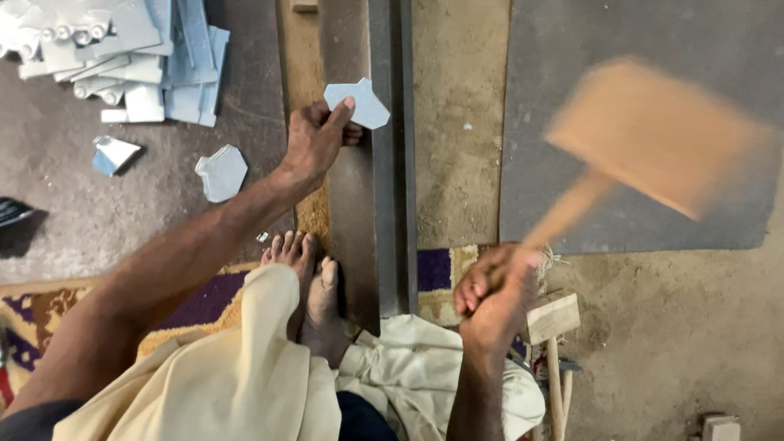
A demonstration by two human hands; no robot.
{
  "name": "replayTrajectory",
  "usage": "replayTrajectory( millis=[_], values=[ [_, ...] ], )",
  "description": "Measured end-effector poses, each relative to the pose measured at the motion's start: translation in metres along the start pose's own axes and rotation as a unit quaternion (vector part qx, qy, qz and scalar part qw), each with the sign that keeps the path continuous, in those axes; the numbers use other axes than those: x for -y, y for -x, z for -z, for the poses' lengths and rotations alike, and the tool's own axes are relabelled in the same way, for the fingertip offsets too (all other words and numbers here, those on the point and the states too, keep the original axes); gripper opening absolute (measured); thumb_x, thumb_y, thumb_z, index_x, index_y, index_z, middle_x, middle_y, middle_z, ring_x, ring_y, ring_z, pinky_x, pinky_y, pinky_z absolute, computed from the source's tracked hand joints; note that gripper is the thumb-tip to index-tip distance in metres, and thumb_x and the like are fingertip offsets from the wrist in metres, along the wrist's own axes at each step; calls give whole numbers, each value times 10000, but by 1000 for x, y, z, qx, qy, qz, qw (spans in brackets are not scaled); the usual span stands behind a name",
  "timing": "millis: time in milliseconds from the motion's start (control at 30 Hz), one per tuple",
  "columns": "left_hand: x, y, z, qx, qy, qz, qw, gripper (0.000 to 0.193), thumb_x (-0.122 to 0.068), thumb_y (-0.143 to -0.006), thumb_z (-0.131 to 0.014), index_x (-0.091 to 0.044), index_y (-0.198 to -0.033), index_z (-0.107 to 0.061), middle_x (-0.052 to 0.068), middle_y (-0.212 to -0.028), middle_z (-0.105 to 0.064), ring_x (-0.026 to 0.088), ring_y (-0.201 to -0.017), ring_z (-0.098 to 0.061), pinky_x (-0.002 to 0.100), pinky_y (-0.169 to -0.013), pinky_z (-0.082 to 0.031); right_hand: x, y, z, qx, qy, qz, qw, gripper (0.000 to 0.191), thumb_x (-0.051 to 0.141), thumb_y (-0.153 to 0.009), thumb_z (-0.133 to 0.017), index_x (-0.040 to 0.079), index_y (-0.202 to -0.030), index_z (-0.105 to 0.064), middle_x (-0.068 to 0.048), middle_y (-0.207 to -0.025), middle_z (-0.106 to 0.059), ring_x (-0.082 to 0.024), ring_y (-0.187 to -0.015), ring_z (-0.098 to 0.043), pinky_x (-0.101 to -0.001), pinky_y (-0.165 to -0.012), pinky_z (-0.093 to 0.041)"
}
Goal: The person sits on the floor and hammers small cut metal pieces against a steel beam using a wooden mallet, folding and shaping each piece, then sets finished pieces aside and picks up the next piece to repeat the process.
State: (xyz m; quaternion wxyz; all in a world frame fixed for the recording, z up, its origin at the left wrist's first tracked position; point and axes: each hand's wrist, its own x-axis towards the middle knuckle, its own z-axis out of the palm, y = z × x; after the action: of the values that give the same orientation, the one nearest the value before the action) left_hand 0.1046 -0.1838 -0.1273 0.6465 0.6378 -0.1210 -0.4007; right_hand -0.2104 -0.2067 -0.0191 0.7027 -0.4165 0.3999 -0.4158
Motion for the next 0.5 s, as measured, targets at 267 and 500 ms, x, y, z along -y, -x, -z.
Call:
replayTrajectory(
  millis=[267,500],
  values=[
    [7,-6,-1,22,217,-14,976,202,-163,-997,-682,29,-1046,-721,46,-963,-744,117,-873,-704,287,-830,-599,-22,-16,-23,71,306,-134,940,380,484,-1061,-433,149,-956,-579,25,-644,-413,-105,-493,-370,-289,-412,-335],
    [8,1,3,14,28,-16,999,374,-292,-1070,-674,63,-957,-715,70,-808,-695,135,-704,-608,334,-642,-528,2,-29,-15,-66,-53,85,993,540,707,-1001,-405,181,-899,-467,41,-704,-442,-52,-479,-384,-250,-343,-339]
  ],
)
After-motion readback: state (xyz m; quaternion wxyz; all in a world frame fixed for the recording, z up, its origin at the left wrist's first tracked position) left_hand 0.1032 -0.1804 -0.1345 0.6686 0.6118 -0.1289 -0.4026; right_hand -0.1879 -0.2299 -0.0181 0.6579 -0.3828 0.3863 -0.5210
